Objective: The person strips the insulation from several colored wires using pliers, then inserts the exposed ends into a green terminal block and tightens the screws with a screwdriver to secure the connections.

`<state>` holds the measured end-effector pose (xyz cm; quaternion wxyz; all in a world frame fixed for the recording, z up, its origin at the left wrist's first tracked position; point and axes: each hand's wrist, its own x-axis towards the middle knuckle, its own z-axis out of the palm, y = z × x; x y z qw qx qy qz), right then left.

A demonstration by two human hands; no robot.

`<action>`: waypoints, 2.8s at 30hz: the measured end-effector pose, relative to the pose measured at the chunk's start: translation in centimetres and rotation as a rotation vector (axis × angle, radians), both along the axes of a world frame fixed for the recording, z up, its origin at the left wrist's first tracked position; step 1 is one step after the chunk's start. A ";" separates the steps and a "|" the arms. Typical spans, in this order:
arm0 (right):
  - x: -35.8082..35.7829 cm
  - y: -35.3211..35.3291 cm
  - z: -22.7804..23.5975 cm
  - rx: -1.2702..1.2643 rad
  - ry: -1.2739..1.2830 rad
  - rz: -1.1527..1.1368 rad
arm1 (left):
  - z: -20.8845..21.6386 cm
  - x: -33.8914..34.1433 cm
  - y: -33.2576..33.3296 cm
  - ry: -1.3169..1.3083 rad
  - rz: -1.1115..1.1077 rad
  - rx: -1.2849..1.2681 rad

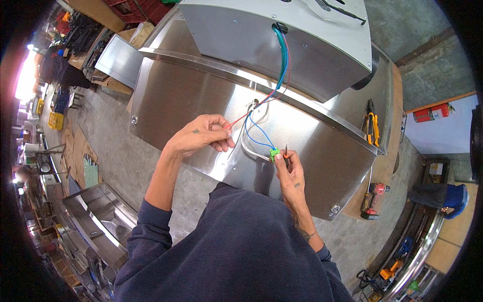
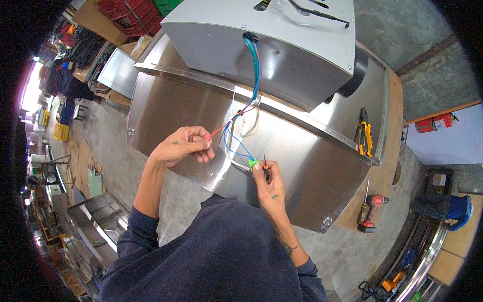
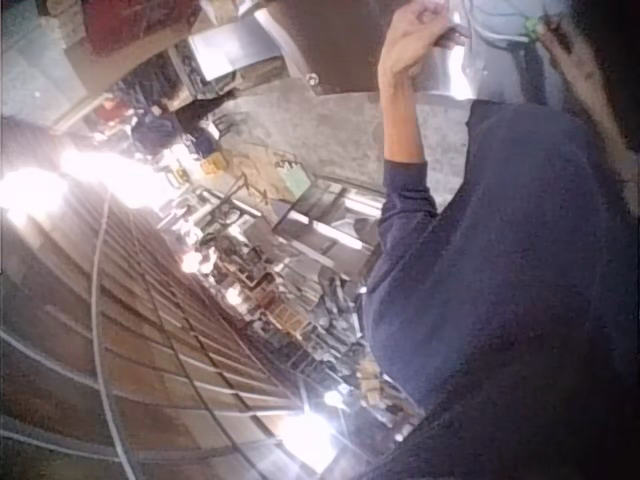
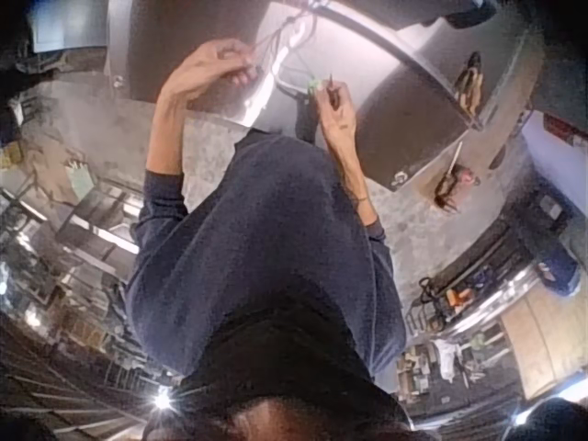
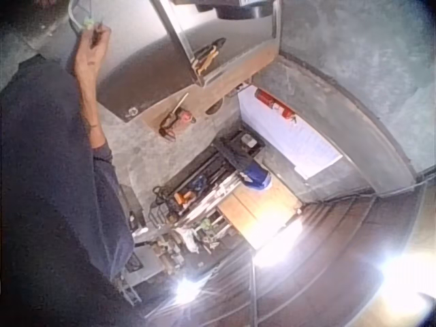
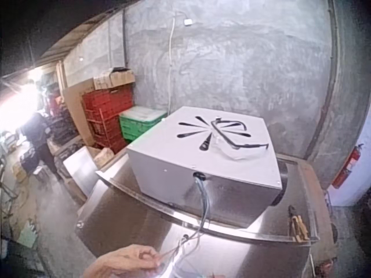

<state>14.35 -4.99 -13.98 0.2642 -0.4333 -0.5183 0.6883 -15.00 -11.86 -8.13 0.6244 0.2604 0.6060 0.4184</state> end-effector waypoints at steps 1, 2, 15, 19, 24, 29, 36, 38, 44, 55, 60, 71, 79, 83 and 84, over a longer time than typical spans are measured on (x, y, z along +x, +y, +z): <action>0.0 0.0 -0.1 0.005 0.004 -0.003 | 0.1 0.1 0.0 0.011 -0.002 0.008; 0.0 0.0 -0.2 0.010 0.008 -0.005 | 0.2 0.2 0.1 0.023 -0.003 0.016; 0.2 -0.2 0.5 0.023 0.017 0.060 | 0.1 1.5 -0.2 0.003 0.038 0.035; 0.2 -0.4 1.3 -0.042 0.080 0.158 | -1.1 2.7 -0.5 -0.016 0.076 0.032; -0.4 -0.9 2.1 -0.086 0.088 0.234 | -2.4 4.8 -0.4 -0.170 0.165 0.055; -0.7 -1.3 2.3 -0.049 -0.012 0.281 | -4.3 7.2 -0.3 -0.284 0.309 0.111; -1.0 -2.0 1.3 -0.110 0.227 0.130 | -4.7 8.0 -0.6 -0.314 0.247 0.119; -0.4 -1.3 1.4 -0.084 0.120 0.246 | -5.0 8.2 -0.8 -0.321 0.265 0.113; -0.1 -1.0 1.0 -0.085 0.110 0.302 | -4.3 8.8 -0.8 -0.277 0.264 0.125; 0.2 -1.0 1.3 -0.131 0.176 0.219 | -4.3 7.6 -1.5 -0.184 0.342 0.132; -0.7 -1.5 0.9 -0.050 0.120 0.083 | -2.2 4.6 -2.0 -0.286 0.345 0.078; -2.6 -1.8 1.6 0.087 -0.066 0.125 | 0.0 8.5 -1.5 -0.289 0.318 0.118; -2.9 -1.6 2.7 0.108 -0.046 0.083 | -0.9 8.7 -1.8 -0.159 0.237 0.200; -3.0 -1.5 2.8 0.052 0.040 0.075 | -0.4 9.0 -1.6 -0.130 0.259 0.223; -3.1 -1.6 2.9 0.042 0.063 0.070 | -0.5 9.2 -1.6 -0.102 0.272 0.230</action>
